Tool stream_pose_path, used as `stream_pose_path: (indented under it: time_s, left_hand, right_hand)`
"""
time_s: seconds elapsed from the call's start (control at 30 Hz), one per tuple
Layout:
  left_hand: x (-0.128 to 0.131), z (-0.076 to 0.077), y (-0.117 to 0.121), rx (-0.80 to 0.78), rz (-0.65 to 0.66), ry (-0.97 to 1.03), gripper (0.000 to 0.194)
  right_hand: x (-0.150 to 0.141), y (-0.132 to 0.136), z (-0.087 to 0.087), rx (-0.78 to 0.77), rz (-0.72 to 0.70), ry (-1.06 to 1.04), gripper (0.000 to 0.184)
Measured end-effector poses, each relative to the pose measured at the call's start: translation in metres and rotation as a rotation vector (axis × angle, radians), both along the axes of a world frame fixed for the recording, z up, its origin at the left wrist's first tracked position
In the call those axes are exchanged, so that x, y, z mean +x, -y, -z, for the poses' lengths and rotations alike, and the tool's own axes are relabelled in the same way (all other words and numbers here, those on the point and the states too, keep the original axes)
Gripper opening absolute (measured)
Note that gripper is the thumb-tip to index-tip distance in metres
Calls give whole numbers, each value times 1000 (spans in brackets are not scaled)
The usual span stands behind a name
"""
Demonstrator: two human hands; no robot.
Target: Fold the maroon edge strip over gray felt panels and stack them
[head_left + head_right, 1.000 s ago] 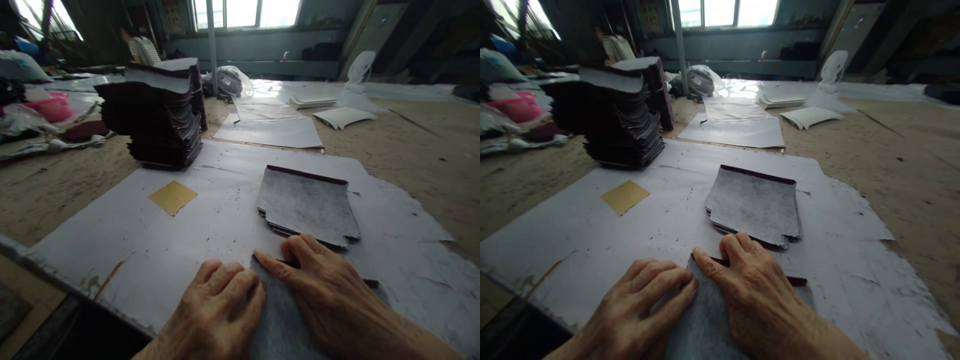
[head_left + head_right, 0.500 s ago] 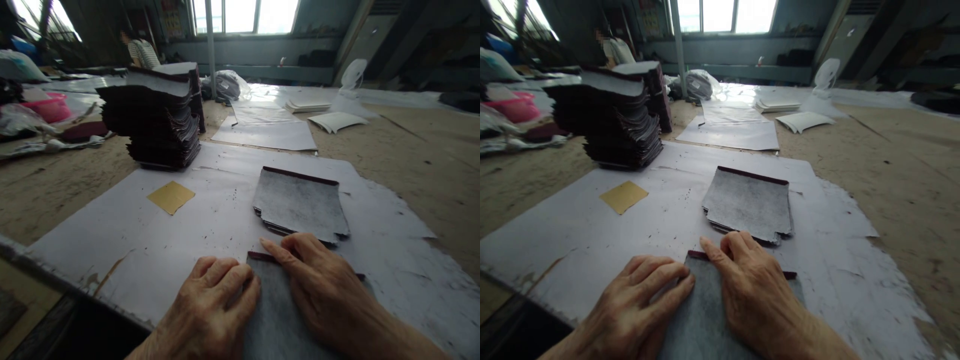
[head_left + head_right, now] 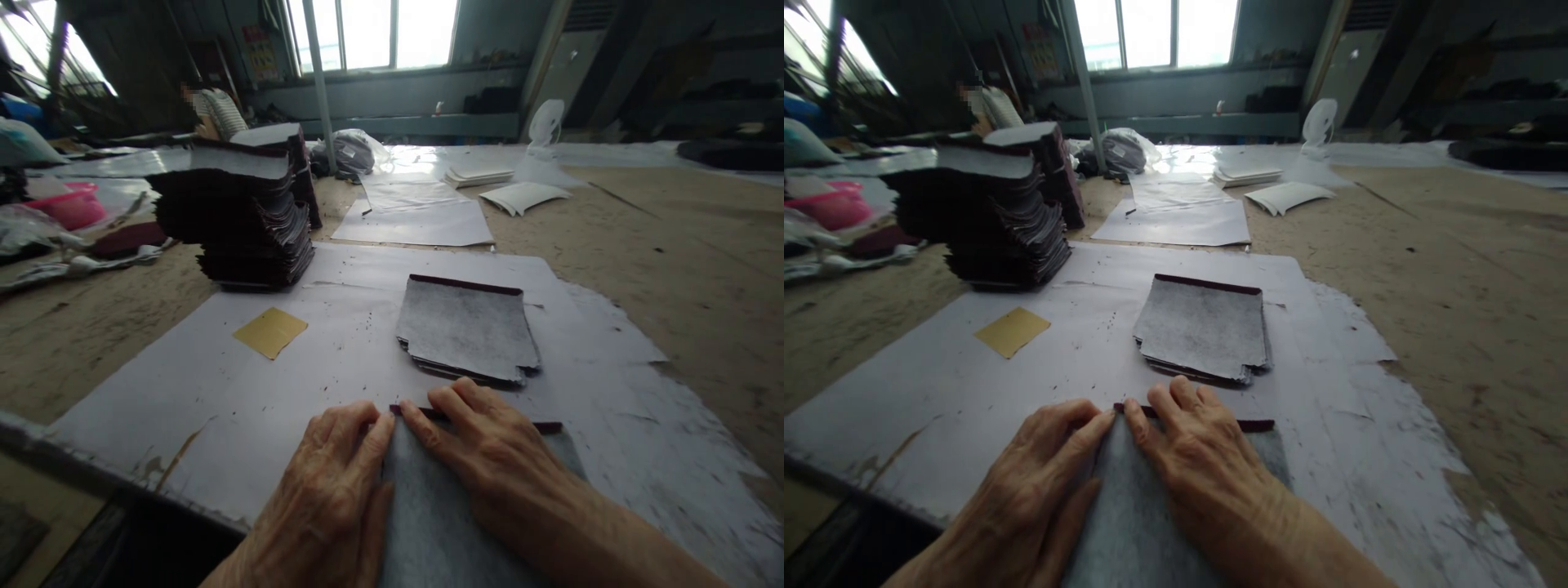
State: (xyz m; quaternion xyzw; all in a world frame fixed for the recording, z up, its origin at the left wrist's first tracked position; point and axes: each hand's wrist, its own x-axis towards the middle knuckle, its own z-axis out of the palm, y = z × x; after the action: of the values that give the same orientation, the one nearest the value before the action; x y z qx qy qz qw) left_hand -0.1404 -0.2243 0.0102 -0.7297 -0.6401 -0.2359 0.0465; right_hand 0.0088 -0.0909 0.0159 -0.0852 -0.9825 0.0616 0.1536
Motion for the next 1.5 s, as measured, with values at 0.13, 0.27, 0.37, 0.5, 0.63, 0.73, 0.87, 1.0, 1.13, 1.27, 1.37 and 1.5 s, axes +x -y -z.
stream_pose_path:
  time_s: [0.13,0.27,0.37,0.5,0.63,0.73,0.87,1.0,1.13,1.27,1.37,1.5]
  left_hand:
    - [0,4,-1,-4,-19,23,40]
    - [-1,3,-2,-24,-43,-10,39]
    - [0,2,0,-44,-67,-16,40]
    - [1,1,1,0,-89,-53,53]
    - [-1,1,-3,-25,-10,-97,64]
    - [-4,3,-5,-30,28,-179,59]
    - [-4,5,-3,-22,4,-244,53]
    - [-5,5,-4,8,15,-288,53]
    - [-12,9,-7,78,86,-366,54]
    - [-18,18,-8,132,91,-388,55]
    - [-19,19,-8,135,95,-413,56]
    - [-17,17,-8,121,83,-430,56]
  right_hand:
    - [-1,3,0,-18,-3,30,36]
    - [0,-1,10,-20,23,-85,53]
    - [0,-4,9,-32,28,-35,62]
    - [-4,-1,3,-8,31,42,57]
    - [-2,4,7,43,64,-80,40]
    - [9,5,12,126,117,-176,33]
    - [40,-1,12,255,172,-138,39]
    - [79,-10,9,321,210,-144,44]
    - [102,-16,8,239,258,-155,45]
    - [98,-20,1,-54,452,-181,36]
    - [86,-23,-10,-396,605,-146,27]
    - [73,-26,-23,-731,708,-43,16]
